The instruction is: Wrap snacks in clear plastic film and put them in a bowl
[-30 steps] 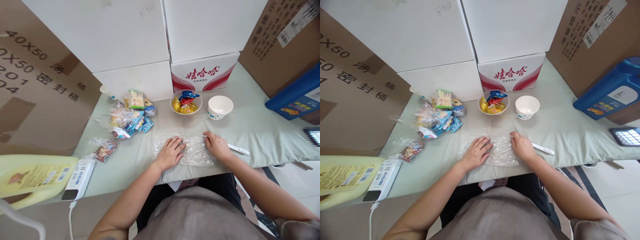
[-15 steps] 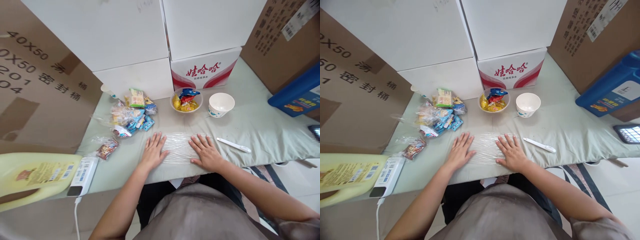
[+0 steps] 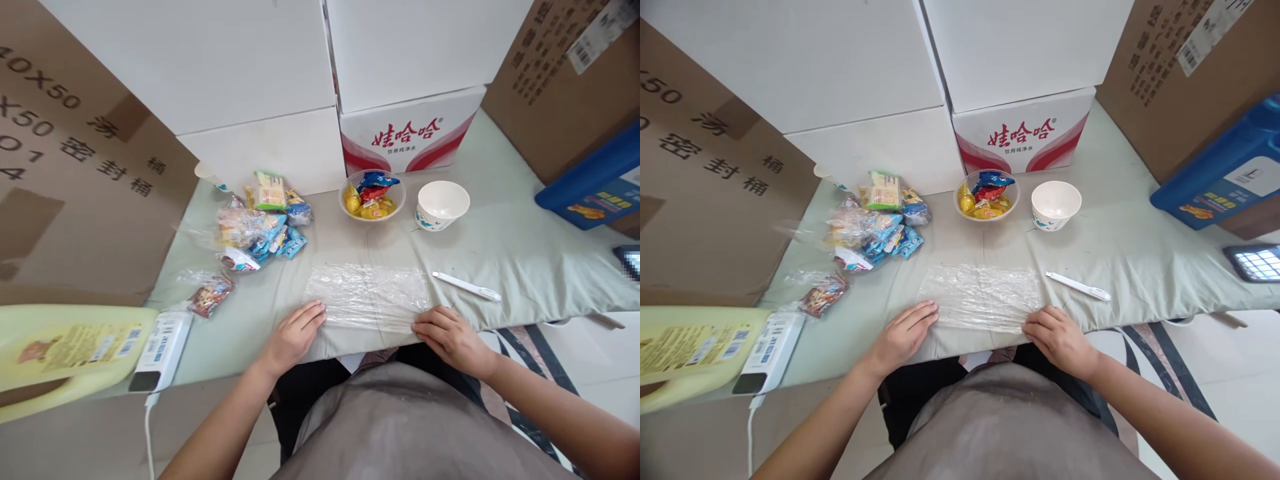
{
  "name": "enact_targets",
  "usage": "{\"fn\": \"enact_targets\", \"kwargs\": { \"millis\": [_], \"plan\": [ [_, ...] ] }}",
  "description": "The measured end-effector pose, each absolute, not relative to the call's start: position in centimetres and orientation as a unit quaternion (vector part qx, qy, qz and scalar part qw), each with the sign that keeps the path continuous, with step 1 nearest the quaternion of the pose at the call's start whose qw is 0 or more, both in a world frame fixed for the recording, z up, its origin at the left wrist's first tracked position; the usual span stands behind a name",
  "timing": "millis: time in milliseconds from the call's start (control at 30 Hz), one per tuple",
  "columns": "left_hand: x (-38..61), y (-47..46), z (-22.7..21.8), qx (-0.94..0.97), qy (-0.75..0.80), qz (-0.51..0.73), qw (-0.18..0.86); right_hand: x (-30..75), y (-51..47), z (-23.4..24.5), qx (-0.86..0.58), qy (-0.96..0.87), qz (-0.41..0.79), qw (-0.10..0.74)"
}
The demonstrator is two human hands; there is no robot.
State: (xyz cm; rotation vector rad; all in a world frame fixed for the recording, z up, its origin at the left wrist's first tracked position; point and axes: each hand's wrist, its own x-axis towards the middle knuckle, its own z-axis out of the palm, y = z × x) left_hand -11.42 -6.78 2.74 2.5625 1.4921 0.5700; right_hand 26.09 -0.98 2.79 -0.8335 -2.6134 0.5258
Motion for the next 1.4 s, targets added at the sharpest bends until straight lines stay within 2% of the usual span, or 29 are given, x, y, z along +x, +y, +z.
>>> {"fn": "enact_targets", "kwargs": {
  "millis": [167, 333, 433, 567, 633, 700, 833, 900, 1000, 1167, 1300, 1400],
  "plan": [
    [-11.6, -5.8, 3.9, 0.826, 0.509, 0.221, 0.102, 26.4, -0.3, 3.5, -0.32, -0.896, 0.217, 0.217],
    [-10.8, -3.3, 4.4, 0.751, 0.616, 0.213, 0.101, 25.4, 2.2, 3.8, -0.479, -0.813, 0.228, 0.239],
    [-10.4, -1.1, 3.4, 0.706, 0.672, 0.216, 0.06, 24.0, 4.3, 3.4, -0.543, -0.796, 0.171, 0.206],
    [-10.0, 0.9, 2.0, 0.684, 0.706, 0.185, 0.011, 22.5, 6.1, 2.9, -0.576, -0.804, 0.098, 0.111],
    [-9.8, 1.1, 2.0, 0.679, 0.715, 0.164, -0.005, 22.3, 6.4, 3.0, -0.569, -0.815, 0.074, 0.079],
    [-9.5, 0.9, 2.6, 0.677, 0.719, 0.155, -0.031, 22.4, 6.4, 3.3, -0.557, -0.824, 0.05, 0.089],
    [-7.3, 0.3, 4.4, 0.678, 0.697, 0.207, -0.111, 21.3, 5.9, 3.9, -0.496, -0.843, -0.003, 0.209],
    [-5.2, 0.1, 4.5, 0.72, 0.652, 0.218, -0.096, 19.6, 5.4, 3.5, -0.416, -0.88, -0.005, 0.23],
    [-2.7, -0.3, 3.3, 0.793, 0.592, 0.144, -0.014, 17.1, 4.7, 2.0, -0.316, -0.933, 0.011, 0.175],
    [-5.2, -1.8, 0.6, 0.731, 0.68, 0.041, 0.023, 18.9, 4.0, 0.5, -0.334, -0.939, 0.023, 0.075],
    [-7.8, -3.3, 1.0, 0.678, 0.733, 0.055, -0.011, 23.5, 2.3, 1.1, -0.337, -0.938, 0.001, 0.077],
    [-6.0, -3.9, 2.3, 0.667, 0.736, 0.105, -0.042, 25.5, 0.2, 1.4, -0.321, -0.942, 0.0, 0.099]
  ]
}}
